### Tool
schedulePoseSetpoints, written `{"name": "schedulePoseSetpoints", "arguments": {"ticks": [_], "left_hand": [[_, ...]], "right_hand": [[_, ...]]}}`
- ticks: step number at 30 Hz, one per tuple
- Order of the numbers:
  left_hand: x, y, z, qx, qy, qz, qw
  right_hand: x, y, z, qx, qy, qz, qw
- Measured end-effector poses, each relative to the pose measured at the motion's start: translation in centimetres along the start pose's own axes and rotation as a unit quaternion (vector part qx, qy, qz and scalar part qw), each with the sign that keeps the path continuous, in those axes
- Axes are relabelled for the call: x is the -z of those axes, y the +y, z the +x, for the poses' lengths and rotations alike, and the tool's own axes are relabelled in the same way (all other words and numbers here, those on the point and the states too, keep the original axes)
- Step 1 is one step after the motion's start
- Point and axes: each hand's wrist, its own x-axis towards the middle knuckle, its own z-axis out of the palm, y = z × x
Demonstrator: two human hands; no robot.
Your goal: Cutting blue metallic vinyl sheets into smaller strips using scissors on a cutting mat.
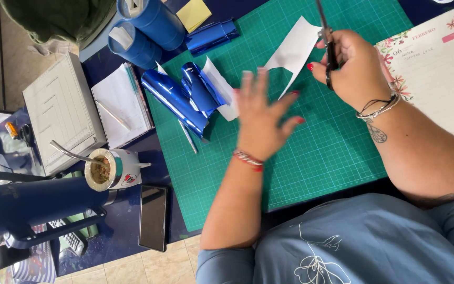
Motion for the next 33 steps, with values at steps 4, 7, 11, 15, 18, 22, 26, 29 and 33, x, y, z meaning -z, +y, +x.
{"name": "schedulePoseSetpoints", "arguments": {"ticks": [4, 7, 11, 15, 18, 22, 26, 29, 33], "left_hand": [[-3.7, 1.6, 0.1, -0.012, -0.055, 0.027, 0.998], [-5.1, 0.1, 1.0, 0.004, -0.068, 0.054, 0.996], [-3.9, -2.9, 3.3, 0.039, 0.062, -0.268, 0.96], [-0.5, -7.8, 8.5, 0.227, 0.154, -0.305, 0.912], [2.0, -12.7, 12.7, 0.362, 0.13, -0.675, 0.63], [3.5, -19.6, 14.2, 0.43, 0.157, -0.57, 0.682], [3.9, -15.0, 17.7, 0.295, 0.105, 0.203, 0.928], [-0.3, -8.3, 21.0, 0.044, 0.16, 0.108, 0.98], [-10.8, -1.6, 26.1, -0.174, 0.006, 0.1, 0.98]], "right_hand": [[0.0, 0.7, -0.1, 0.023, 0.018, 0.06, 0.998], [0.1, 1.6, 0.0, 0.072, 0.038, 0.08, 0.993], [-0.3, 1.8, -0.2, 0.116, 0.089, 0.19, 0.971], [-0.1, 1.7, -0.1, 0.14, 0.107, 0.233, 0.956], [-0.2, 2.5, 0.6, 0.115, 0.037, 0.212, 0.97], [-2.2, 2.7, 0.3, 0.036, -0.005, 0.253, 0.967], [-2.9, 2.6, -0.2, 0.01, -0.031, 0.393, 0.919], [-3.0, 1.8, -1.2, -0.02, -0.027, 0.387, 0.921], [-2.1, 3.2, -0.6, 0.056, 0.093, 0.511, 0.852]]}}
